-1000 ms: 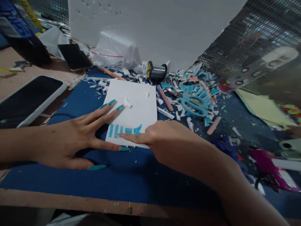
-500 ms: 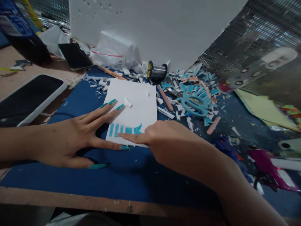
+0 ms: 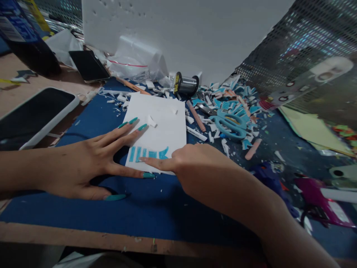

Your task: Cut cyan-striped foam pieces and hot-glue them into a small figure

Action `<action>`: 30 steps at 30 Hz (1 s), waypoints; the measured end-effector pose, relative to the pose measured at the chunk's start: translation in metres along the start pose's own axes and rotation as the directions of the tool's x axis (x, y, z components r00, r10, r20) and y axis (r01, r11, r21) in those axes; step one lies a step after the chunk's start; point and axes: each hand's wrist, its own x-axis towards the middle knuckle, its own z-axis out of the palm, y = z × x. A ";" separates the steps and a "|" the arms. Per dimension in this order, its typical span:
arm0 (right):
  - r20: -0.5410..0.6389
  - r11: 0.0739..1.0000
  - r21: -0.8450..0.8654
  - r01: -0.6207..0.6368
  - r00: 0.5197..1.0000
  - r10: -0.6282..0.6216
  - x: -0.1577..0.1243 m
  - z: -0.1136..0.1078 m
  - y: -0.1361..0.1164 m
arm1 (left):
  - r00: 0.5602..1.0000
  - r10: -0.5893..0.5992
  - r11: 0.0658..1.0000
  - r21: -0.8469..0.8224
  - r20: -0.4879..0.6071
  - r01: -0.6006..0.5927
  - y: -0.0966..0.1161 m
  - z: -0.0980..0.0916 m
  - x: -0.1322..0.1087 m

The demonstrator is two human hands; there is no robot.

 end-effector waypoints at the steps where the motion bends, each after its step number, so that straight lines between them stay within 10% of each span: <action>1: -0.006 1.000 -0.017 0.000 1.000 0.000 0.000 0.001 0.000 | 1.000 -0.001 1.000 0.001 0.002 0.001 0.000 0.000 0.000; 30: -0.014 1.000 0.013 -0.008 1.000 0.008 0.000 0.002 0.000 | 0.999 -0.042 0.999 0.010 -0.028 0.042 0.002 0.004 -0.001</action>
